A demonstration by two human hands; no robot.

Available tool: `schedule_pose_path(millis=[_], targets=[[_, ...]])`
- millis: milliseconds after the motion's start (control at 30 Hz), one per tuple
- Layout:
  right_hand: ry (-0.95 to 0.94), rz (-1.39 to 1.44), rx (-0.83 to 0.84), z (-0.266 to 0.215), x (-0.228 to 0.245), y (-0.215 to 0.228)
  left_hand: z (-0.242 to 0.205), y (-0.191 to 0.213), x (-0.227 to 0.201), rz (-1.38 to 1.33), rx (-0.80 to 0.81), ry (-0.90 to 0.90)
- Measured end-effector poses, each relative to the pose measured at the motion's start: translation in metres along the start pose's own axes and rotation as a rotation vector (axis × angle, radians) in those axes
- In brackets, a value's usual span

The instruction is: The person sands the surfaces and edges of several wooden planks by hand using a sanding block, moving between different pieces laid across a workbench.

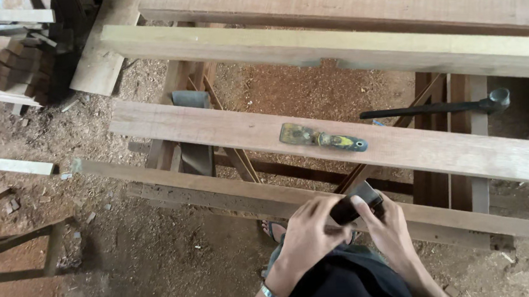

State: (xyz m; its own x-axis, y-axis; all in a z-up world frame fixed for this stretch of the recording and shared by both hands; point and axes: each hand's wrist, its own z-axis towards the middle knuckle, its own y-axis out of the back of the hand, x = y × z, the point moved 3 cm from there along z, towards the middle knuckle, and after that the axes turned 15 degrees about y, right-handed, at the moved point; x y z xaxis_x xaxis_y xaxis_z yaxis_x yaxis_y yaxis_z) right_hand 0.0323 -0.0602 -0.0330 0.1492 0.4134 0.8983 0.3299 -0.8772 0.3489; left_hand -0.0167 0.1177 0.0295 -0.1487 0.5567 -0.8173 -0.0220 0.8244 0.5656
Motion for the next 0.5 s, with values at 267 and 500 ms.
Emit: schedule_pose_path(millis=[267,500], targets=[[0.217,-0.056,0.001,-0.004,0.019,-0.002,0.002,-0.012,-0.01,0.282,0.033,-0.038],[-0.018,0.079,0.107,-0.006,-0.002,0.012,0.012,-0.004,-0.001,0.319,0.206,0.285]])
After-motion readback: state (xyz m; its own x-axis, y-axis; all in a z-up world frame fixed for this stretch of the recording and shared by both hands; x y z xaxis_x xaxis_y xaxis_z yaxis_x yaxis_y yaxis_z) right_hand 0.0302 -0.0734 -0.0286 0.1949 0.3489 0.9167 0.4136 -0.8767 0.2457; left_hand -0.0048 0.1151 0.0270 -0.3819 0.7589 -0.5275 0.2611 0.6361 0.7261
